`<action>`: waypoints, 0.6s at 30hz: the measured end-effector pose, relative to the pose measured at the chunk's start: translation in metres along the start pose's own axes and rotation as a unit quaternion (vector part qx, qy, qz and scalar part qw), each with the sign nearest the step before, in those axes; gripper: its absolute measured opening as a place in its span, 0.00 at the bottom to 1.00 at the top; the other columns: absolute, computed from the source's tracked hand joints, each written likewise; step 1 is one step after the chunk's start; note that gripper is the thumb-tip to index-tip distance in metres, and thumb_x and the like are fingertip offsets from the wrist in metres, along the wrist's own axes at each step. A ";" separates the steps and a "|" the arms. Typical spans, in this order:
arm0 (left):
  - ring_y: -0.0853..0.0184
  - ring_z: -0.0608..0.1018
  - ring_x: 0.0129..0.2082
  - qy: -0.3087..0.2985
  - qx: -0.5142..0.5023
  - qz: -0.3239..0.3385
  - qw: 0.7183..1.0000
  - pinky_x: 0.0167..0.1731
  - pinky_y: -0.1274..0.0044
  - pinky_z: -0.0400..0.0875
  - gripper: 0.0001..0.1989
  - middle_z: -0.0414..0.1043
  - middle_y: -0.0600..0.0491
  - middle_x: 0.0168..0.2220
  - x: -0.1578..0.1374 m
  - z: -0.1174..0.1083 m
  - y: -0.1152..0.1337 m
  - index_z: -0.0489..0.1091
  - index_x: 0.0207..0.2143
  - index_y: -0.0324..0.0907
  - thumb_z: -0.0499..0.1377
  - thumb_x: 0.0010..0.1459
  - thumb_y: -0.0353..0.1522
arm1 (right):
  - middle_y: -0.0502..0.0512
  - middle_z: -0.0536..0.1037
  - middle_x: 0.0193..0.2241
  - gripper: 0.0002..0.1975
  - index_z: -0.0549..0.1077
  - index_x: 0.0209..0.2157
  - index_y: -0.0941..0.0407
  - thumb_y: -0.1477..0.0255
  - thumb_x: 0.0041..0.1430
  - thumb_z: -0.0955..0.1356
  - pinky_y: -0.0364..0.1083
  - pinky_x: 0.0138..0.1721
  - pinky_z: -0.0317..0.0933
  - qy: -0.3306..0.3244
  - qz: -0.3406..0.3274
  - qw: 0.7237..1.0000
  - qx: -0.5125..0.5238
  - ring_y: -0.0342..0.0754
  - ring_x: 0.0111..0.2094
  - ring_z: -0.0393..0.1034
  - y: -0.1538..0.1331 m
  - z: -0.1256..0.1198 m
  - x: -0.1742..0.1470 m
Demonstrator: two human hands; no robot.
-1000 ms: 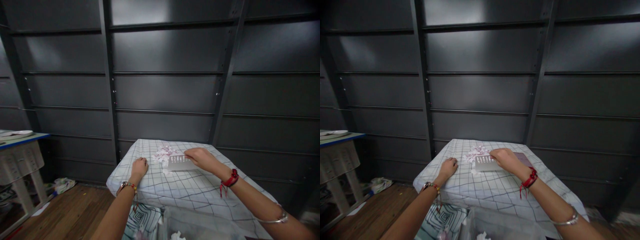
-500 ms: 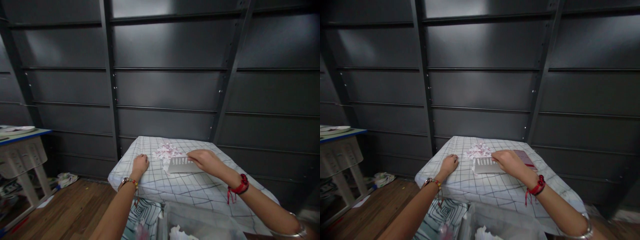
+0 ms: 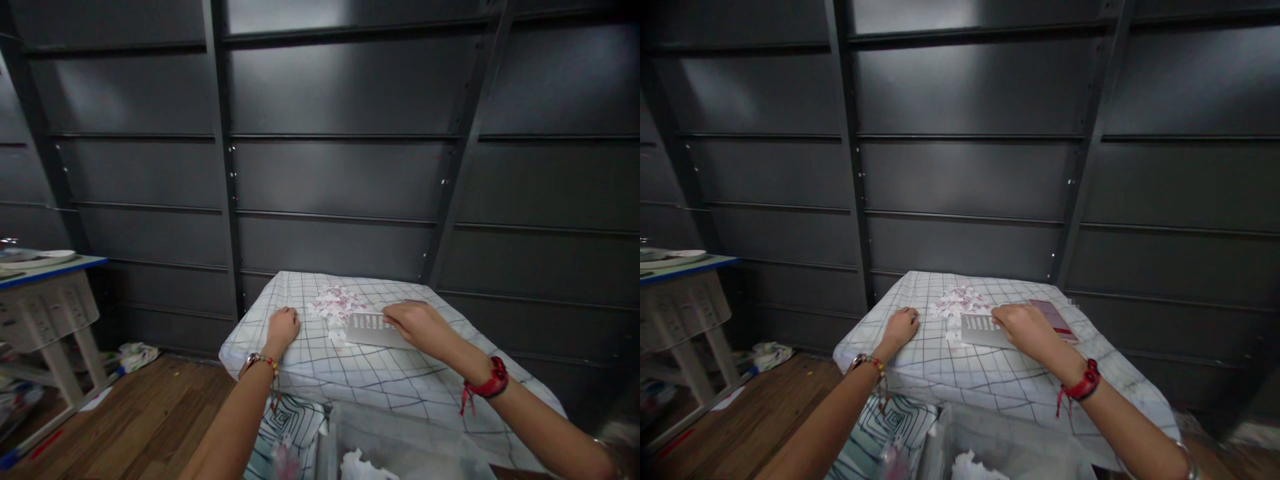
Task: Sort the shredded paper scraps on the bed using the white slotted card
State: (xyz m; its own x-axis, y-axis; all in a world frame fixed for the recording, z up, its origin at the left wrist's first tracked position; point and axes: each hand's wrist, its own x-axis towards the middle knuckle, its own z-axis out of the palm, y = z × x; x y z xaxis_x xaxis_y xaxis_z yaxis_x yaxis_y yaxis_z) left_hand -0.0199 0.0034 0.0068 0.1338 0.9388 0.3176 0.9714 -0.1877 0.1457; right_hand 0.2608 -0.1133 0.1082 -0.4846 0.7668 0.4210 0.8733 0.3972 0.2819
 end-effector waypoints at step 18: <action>0.62 0.68 0.54 -0.091 -0.006 0.155 0.984 0.53 0.75 0.59 0.19 0.66 0.46 0.54 -0.009 -0.010 -0.031 0.66 0.51 0.38 0.47 0.63 0.36 | 0.53 0.77 0.26 0.13 0.70 0.26 0.56 0.74 0.61 0.59 0.44 0.29 0.53 0.026 0.019 0.998 0.044 0.46 0.28 0.70 -0.029 0.002 -0.010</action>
State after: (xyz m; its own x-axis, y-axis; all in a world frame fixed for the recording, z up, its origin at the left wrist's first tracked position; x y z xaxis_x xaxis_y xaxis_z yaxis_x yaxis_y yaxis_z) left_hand -0.0531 -0.0026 0.0089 0.4578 0.8713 0.1765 0.8758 -0.4762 0.0789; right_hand 0.2406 -0.1312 0.0937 -0.4503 0.7558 0.4754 0.8912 0.4128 0.1879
